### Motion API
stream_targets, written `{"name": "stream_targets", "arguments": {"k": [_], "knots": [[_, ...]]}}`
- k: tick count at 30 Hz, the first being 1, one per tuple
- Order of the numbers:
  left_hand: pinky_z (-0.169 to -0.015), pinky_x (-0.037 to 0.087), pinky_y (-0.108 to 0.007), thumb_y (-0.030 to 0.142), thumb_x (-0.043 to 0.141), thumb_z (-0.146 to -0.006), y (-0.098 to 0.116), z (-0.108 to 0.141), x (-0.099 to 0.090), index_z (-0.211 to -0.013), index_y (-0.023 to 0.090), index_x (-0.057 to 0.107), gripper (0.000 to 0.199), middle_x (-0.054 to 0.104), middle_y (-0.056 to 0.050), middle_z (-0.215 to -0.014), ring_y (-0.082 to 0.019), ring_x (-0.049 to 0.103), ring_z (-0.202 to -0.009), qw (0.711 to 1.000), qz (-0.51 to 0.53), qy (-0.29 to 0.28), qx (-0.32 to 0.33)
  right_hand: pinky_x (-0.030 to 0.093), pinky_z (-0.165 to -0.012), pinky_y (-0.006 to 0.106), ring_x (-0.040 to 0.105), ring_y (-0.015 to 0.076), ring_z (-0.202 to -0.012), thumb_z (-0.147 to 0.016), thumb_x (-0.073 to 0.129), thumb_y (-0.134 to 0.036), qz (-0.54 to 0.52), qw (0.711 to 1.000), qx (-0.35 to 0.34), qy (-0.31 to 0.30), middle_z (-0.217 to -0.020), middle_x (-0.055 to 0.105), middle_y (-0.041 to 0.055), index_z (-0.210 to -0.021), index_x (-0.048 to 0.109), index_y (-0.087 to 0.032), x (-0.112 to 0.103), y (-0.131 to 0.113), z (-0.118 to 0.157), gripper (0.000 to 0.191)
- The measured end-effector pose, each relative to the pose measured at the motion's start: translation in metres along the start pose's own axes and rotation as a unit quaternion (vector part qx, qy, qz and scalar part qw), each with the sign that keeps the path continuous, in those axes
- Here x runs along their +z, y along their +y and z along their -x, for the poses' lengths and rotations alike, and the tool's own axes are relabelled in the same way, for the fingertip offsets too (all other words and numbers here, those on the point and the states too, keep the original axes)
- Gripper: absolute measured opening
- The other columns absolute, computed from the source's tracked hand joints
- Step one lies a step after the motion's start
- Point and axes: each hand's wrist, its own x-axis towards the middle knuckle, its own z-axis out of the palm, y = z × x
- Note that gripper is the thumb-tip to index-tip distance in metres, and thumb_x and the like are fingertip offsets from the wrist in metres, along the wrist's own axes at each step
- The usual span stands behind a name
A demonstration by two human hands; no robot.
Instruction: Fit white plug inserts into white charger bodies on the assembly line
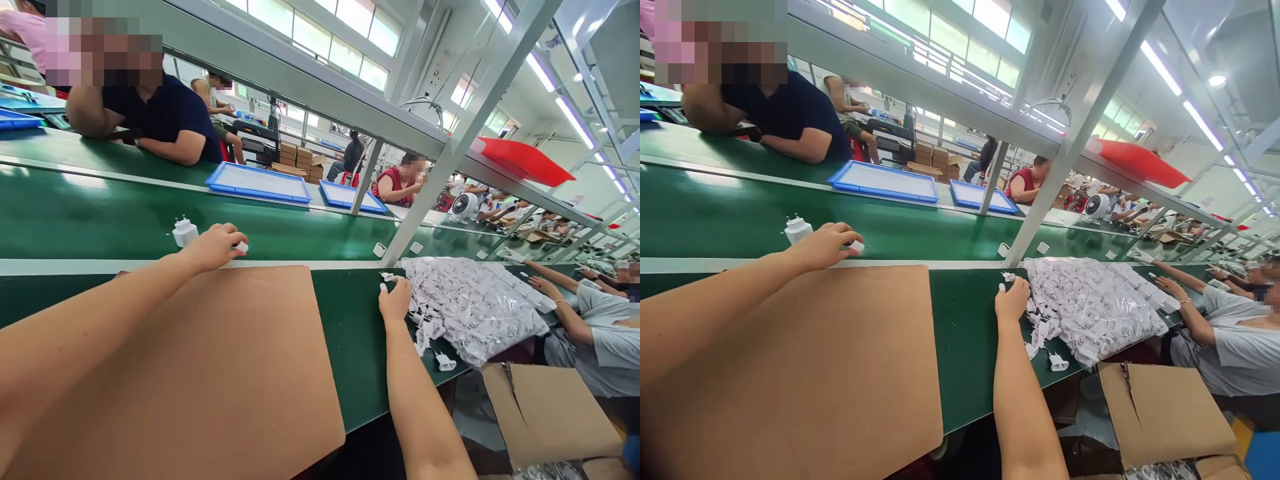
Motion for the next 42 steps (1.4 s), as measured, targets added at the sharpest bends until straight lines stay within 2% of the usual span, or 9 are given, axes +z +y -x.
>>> {"name": "stream_targets", "arguments": {"k": [4,8,11,18,22,24,33,40,42], "knots": [[-0.097,0.046,-0.043,0.057,0.057,-0.082,0.059,0.026,0.016,-0.099,0.021,0.069,0.041,0.067,-0.011,-0.113,-0.031,0.055,-0.108,0.997,0.025,-0.02,0.075,0.035,-0.106,0.052,0.043,0.0385,-0.131,-0.089,0.052,-0.03,-0.024,0.999,0.004,-0.026,-0.148,0.042,0.0222,-0.131,0.055,-0.014,0.008,-0.007,-0.007,0.045],[-0.084,0.049,-0.037,0.057,0.056,-0.084,0.117,0.068,0.035,-0.098,0.024,0.069,0.039,0.071,-0.008,-0.105,-0.029,0.061,-0.101,0.992,0.07,-0.064,0.078,0.039,-0.106,0.049,0.053,0.0349,-0.119,-0.082,0.06,-0.027,-0.063,0.997,0.005,-0.041,-0.133,0.053,0.0223,-0.113,0.065,-0.011,0.003,-0.005,-0.017,0.035],[-0.077,0.049,-0.036,0.056,0.059,-0.084,0.136,0.094,0.044,-0.094,0.024,0.069,0.035,0.071,-0.007,-0.097,-0.028,0.064,-0.095,0.99,0.092,-0.087,0.06,0.043,-0.102,0.046,0.056,0.0305,-0.11,-0.077,0.06,-0.021,-0.099,0.994,0.002,-0.034,-0.124,0.054,0.0218,-0.111,0.064,-0.008,-0.005,-0.006,-0.017,0.036],[-0.07,0.049,-0.033,0.06,0.07,-0.075,0.131,0.119,0.058,-0.098,0.022,0.069,0.044,0.068,-0.005,-0.099,-0.025,0.065,-0.087,0.981,0.185,-0.06,-0.021,0.057,-0.081,0.038,0.064,0.0202,-0.086,-0.081,0.06,-0.04,-0.276,0.945,-0.066,-0.164,-0.11,0.062,0.0113,-0.107,0.072,-0.014,0.001,-0.055,0.027,0.039],[-0.073,0.05,-0.032,0.051,0.07,-0.073,0.128,0.12,0.062,-0.1,0.021,0.068,0.04,0.067,-0.005,-0.1,-0.024,0.064,-0.089,0.973,0.225,-0.053,-0.017,0.058,-0.083,0.035,0.068,0.0196,-0.091,-0.071,0.078,-0.045,-0.493,0.792,0.037,-0.359,-0.102,0.07,0.0067,-0.1,0.073,-0.02,-0.005,-0.097,0.059,0.038],[-0.069,0.048,-0.031,0.047,0.068,-0.072,0.125,0.12,0.063,-0.092,0.02,0.067,0.033,0.066,-0.004,-0.093,-0.022,0.063,-0.082,0.968,0.243,-0.054,-0.019,0.058,-0.083,0.033,0.069,0.0182,-0.089,-0.058,0.089,-0.036,-0.526,0.748,0.071,-0.398,-0.099,0.071,0.0033,-0.096,0.072,-0.023,-0.012,-0.115,0.07,0.044],[-0.061,0.043,-0.03,0.051,0.071,-0.068,0.118,0.116,0.063,-0.089,0.019,0.068,0.038,0.062,-0.003,-0.084,-0.018,0.057,-0.07,0.945,0.307,-0.101,-0.05,0.052,-0.066,0.027,0.07,0.0206,-0.092,-0.069,0.081,-0.034,-0.493,0.782,-0.005,-0.382,-0.105,0.076,0.0069,-0.095,0.074,-0.022,-0.01,-0.141,0.105,0.03],[-0.061,0.04,-0.029,0.053,0.068,-0.073,0.118,0.116,0.065,-0.088,0.018,0.066,0.038,0.059,-0.001,-0.08,-0.016,0.052,-0.067,0.944,0.31,-0.107,-0.027,0.053,-0.071,0.029,0.071,0.0207,-0.091,-0.077,0.077,-0.038,-0.522,0.754,-0.043,-0.396,-0.105,0.076,0.0053,-0.108,0.07,-0.025,0.001,-0.134,0.117,0.035],[-0.061,0.04,-0.029,0.054,0.067,-0.074,0.118,0.116,0.065,-0.088,0.019,0.066,0.038,0.059,-0.001,-0.08,-0.016,0.052,-0.067,0.943,0.312,-0.115,-0.021,0.054,-0.074,0.032,0.071,0.0227,-0.093,-0.075,0.077,-0.04,-0.492,0.767,-0.058,-0.408,-0.105,0.076,0.006,-0.108,0.072,-0.024,0.002,-0.132,0.117,0.037]]}}
